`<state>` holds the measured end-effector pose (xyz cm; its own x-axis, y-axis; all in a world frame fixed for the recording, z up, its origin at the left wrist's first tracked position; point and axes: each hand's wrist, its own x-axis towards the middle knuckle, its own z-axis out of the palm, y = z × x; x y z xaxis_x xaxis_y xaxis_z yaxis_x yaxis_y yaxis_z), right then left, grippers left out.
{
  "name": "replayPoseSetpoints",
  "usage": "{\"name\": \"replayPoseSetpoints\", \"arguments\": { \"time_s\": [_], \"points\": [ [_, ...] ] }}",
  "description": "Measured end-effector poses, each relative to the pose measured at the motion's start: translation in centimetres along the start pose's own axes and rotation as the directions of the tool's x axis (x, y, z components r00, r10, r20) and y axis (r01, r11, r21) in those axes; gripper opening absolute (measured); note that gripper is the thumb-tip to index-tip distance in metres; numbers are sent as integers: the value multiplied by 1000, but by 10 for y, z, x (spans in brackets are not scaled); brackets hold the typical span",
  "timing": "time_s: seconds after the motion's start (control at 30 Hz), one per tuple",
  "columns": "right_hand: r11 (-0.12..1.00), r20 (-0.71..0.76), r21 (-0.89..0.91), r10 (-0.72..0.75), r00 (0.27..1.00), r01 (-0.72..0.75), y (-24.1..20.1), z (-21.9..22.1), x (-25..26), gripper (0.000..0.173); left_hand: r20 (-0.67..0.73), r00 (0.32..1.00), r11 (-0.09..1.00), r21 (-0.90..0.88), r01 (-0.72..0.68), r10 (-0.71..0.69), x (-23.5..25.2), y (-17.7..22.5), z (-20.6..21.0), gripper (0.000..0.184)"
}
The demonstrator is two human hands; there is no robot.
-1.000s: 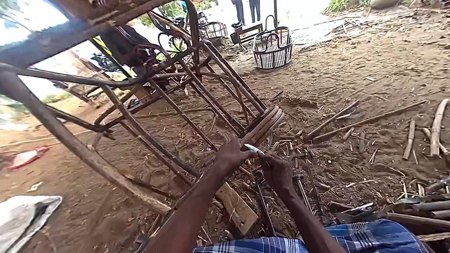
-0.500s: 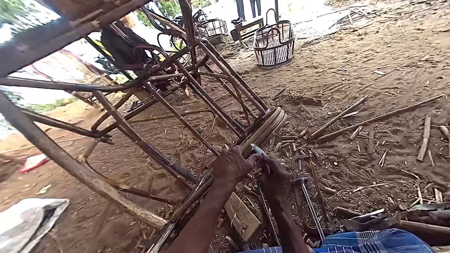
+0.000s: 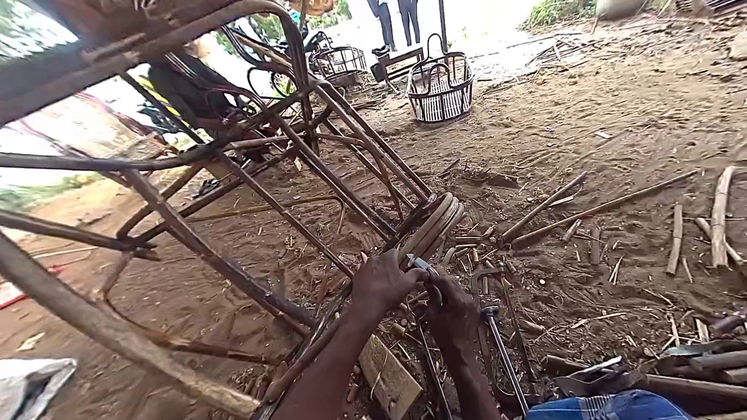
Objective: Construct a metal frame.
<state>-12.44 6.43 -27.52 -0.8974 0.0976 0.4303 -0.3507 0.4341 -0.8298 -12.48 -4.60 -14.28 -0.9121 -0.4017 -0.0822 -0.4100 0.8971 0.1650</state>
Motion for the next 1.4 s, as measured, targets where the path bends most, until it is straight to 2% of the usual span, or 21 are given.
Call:
{"name": "replayPoseSetpoints", "arguments": {
  "time_s": [0.1,0.23,0.3,0.37,0.43,0.47,0.5,0.53,0.57,0.63,0.7,0.77,0.83,1.0,1.1,1.17,1.3,1.4],
  "points": [
    [985,-35,10,171,985,-171,-4,0,0,19,-39,993,983,142,113,-108,5,12,11,71],
    [980,-43,-25,197,979,-198,-6,1,6,20,-86,984,967,189,170,-156,8,16,17,83],
    [959,-44,-17,283,958,-284,-5,-7,24,23,-102,978,959,199,201,-184,5,21,22,89],
    [904,-164,113,427,889,-413,20,-31,73,29,-92,979,964,180,197,-183,1,23,23,88],
    [828,-274,287,553,787,-482,73,-82,140,36,-68,982,970,161,185,-176,-9,16,28,85],
    [843,-325,316,528,785,-436,94,-107,163,34,-46,986,976,139,168,-163,-14,11,30,81],
    [905,-373,288,406,834,-312,109,-128,176,31,-15,991,988,76,136,-135,-14,11,31,76],
    [965,-373,214,226,900,-154,114,-144,181,32,22,994,994,5,110,-110,-7,14,32,71],
    [988,-297,150,88,951,-45,110,-152,168,31,77,993,993,-73,93,-87,-2,14,36,67],
    [982,-78,188,18,997,-3,93,-137,108,30,186,982,972,-228,56,-13,-2,4,41,58],
    [954,120,289,44,992,-77,86,-100,47,29,270,961,945,-324,35,58,2,1,39,58],
    [935,219,340,28,975,-103,84,-66,6,25,331,940,945,-326,34,80,3,5,35,60],
    [947,269,308,6,963,-92,72,-46,-17,23,314,947,937,-346,46,70,-4,2,33,58],
    [977,222,212,-61,973,13,54,-35,-22,18,199,980,936,-341,85,-17,-17,-8,45,51],
    [992,188,124,-55,981,32,52,-35,-21,19,97,993,988,-128,86,-74,-16,2,52,54],
    [997,162,82,-20,987,6,48,-34,-23,19,11,999,999,13,49,-49,-20,8,53,57],
    [998,23,2,67,997,-68,36,-24,-28,18,-59,997,990,124,64,-57,-22,16,54,61],
    [996,-26,-32,82,996,-83,31,-20,-23,21,-56,994,979,178,98,-90,-18,19,52,68]
  ]
}}
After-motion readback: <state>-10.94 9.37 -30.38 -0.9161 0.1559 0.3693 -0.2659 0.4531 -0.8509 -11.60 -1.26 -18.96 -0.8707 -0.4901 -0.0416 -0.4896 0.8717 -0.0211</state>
